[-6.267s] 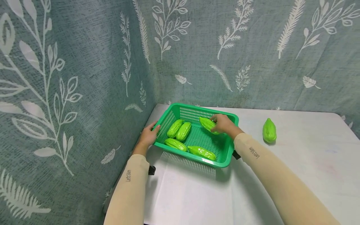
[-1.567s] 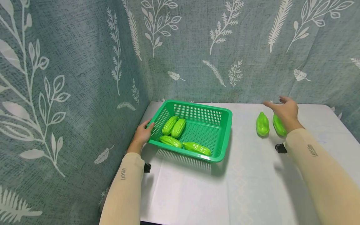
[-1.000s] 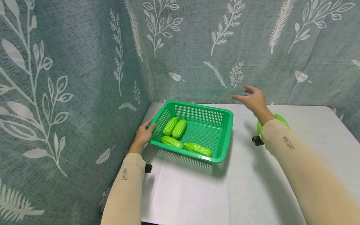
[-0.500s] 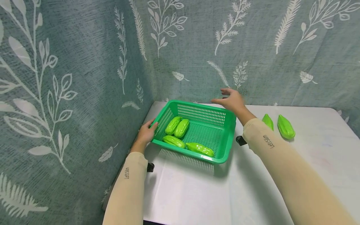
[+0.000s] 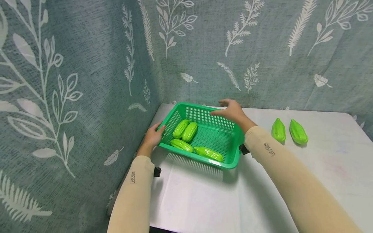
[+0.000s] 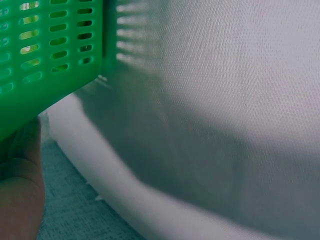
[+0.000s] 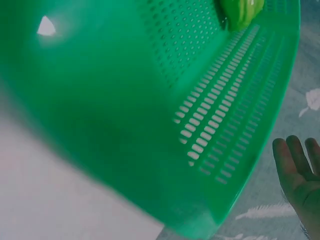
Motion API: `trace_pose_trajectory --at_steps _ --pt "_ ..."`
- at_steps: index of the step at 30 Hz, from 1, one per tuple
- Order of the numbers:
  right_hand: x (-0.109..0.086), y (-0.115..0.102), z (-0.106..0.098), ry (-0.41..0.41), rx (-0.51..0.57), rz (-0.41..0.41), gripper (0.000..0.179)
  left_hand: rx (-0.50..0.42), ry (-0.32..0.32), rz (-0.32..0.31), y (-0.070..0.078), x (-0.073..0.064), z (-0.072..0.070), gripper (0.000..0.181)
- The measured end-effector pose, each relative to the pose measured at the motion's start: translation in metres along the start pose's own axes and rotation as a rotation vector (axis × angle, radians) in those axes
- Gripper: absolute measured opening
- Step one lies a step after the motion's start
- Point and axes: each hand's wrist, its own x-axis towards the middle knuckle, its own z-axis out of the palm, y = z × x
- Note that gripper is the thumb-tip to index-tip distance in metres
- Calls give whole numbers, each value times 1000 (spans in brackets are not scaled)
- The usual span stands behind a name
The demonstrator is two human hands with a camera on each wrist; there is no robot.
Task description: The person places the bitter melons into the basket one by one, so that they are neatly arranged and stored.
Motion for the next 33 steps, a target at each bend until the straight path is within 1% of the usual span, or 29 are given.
trace_pose_trajectory --at_steps 5,12,18,24,29,33 --pt "6 -12 11 -38 4 -14 82 3 11 9 0 0 -3 56" --pt "20 -21 29 -76 -1 -20 78 5 18 4 2 0 -6 54" --pt "27 -28 42 -128 8 -42 75 7 12 39 2 1 -5 53" --pt "30 -32 52 -205 -4 -68 75 13 9 32 0 0 -1 53" --pt "35 -30 62 -279 -61 -123 71 2 8 27 -2 0 1 53" --pt "39 -27 70 -348 -100 -163 67 -17 16 41 -3 1 -1 53"
